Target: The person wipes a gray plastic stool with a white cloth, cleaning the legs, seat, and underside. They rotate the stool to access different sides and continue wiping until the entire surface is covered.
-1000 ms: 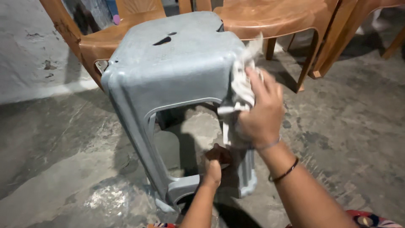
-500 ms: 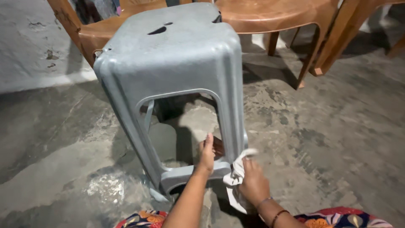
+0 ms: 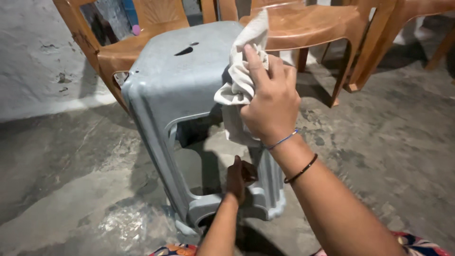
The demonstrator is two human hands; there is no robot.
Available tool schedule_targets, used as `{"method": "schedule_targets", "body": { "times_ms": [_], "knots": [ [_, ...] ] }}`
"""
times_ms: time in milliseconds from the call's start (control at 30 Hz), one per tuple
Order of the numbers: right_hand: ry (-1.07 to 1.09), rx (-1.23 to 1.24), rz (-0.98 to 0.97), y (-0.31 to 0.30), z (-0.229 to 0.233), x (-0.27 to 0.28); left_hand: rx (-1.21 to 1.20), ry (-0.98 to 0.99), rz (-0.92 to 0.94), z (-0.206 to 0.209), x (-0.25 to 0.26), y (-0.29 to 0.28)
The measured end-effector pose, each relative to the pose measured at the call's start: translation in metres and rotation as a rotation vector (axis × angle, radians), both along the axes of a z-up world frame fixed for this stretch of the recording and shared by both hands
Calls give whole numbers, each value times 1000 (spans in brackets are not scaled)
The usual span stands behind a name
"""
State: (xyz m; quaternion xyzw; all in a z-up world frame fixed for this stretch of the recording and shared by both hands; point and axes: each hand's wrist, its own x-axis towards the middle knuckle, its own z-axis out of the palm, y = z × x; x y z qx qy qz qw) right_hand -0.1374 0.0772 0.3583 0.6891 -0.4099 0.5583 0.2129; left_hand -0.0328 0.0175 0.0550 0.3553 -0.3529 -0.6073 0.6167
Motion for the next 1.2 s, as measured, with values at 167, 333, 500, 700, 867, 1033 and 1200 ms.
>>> {"method": "schedule_targets", "body": {
  "times_ms": [167,333,500,700,867,1033,1200],
  "knots": [
    [161,-85,-170,4,-88,10,105,-84,38,-4,-1,-13],
    [190,186,-137,29,-231,-17,153,98,111,-23,2,-14],
    [17,478,55,43,-255,-52,-76,96,56,-28,2,-24],
    [-22,100,128,-7,-191,-65,-68,62,21,-24,5,-10],
    [86,-182,40,-27,-213,-48,6,125,-7,11,5,4],
    [106,118,-86,1,-341,-58,-56,-67,10,8,2,-3],
    [374,418,-209,8,-395,-77,-56,-21,-4,-2,2,-6]
  ]
}}
